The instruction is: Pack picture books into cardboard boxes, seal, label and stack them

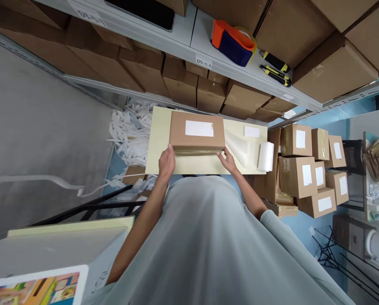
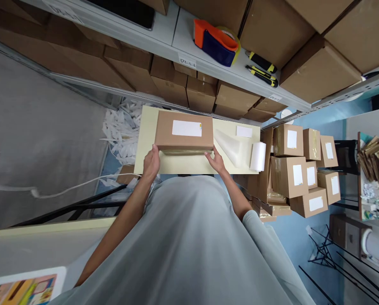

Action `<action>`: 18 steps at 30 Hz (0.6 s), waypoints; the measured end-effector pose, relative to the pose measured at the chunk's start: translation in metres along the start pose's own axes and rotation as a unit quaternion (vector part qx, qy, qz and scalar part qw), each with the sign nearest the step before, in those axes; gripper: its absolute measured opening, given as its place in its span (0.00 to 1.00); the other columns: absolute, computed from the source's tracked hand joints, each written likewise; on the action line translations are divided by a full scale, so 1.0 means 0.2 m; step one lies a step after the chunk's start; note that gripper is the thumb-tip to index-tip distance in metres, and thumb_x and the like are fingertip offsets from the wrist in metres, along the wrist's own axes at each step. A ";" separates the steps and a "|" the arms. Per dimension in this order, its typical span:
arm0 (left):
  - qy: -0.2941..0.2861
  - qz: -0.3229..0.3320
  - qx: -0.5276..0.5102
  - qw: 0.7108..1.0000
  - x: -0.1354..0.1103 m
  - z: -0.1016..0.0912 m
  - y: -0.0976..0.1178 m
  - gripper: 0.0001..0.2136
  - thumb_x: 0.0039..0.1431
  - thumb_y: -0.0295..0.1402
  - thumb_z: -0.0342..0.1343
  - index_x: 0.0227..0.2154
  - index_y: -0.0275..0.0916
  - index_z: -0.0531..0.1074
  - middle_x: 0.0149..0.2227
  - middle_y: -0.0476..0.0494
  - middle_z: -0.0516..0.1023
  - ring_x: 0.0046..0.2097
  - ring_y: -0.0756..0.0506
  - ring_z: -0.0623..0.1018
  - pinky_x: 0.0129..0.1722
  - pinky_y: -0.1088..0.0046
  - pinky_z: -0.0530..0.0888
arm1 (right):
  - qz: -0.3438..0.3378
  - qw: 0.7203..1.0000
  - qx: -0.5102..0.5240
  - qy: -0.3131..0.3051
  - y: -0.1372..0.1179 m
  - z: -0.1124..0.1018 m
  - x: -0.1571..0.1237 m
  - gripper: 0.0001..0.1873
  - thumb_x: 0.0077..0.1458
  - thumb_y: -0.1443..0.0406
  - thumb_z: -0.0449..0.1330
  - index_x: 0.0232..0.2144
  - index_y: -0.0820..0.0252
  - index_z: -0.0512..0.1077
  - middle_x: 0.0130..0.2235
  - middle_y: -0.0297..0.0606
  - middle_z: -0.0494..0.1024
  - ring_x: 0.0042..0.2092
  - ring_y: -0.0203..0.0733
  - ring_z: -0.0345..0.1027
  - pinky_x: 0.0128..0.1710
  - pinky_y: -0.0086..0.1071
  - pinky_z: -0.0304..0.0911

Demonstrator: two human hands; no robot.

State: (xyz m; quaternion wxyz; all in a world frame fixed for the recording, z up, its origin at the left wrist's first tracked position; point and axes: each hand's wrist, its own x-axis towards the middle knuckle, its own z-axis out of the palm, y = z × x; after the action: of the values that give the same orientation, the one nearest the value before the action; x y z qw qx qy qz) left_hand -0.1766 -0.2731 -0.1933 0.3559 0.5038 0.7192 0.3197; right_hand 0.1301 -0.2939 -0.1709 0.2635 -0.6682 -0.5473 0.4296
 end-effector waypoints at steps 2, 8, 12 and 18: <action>0.025 -0.011 -0.031 0.999 0.02 -0.04 0.08 0.31 0.73 0.60 0.51 0.57 0.38 0.81 0.52 0.31 0.79 0.57 0.35 0.82 0.61 0.57 0.80 | -0.032 0.999 -0.015 0.034 -0.07 -0.03 0.04 0.42 0.72 0.43 0.58 0.78 0.57 0.62 0.65 0.47 0.80 0.63 0.53 0.77 0.67 0.46 0.70; 0.096 0.032 -0.016 0.995 0.20 -0.15 0.24 0.27 0.62 0.48 0.69 0.59 0.38 0.81 0.47 0.40 0.72 0.51 0.39 0.79 0.61 0.56 0.80 | -0.041 0.986 -0.105 0.120 -0.27 -0.12 0.16 0.34 0.76 0.46 0.54 0.71 0.60 0.72 0.48 0.45 0.80 0.46 0.48 0.78 0.55 0.40 0.74; 0.106 -0.002 0.003 0.994 0.31 -0.15 0.23 0.24 0.61 0.44 0.69 0.54 0.33 0.83 0.41 0.41 0.72 0.47 0.38 0.78 0.64 0.50 0.77 | -0.047 0.986 -0.120 0.102 -0.29 -0.08 0.20 0.30 0.78 0.50 0.52 0.67 0.61 0.77 0.41 0.40 0.76 0.42 0.46 0.76 0.51 0.36 0.71; 0.108 -0.019 0.031 0.993 0.31 -0.12 0.19 0.20 0.59 0.41 0.67 0.50 0.34 0.85 0.38 0.41 0.72 0.45 0.36 0.78 0.62 0.47 0.77 | -0.019 0.994 -0.092 0.046 -0.20 -0.02 0.20 0.28 0.80 0.56 0.49 0.66 0.67 0.77 0.39 0.40 0.77 0.46 0.46 0.76 0.51 0.33 0.71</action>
State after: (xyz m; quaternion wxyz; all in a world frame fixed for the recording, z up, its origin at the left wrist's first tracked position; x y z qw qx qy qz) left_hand -0.1936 -0.2054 -0.1614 0.2664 0.4634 0.7725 0.3430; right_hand 0.1145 -0.2445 -0.1475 0.2342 -0.6983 -0.5843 0.3407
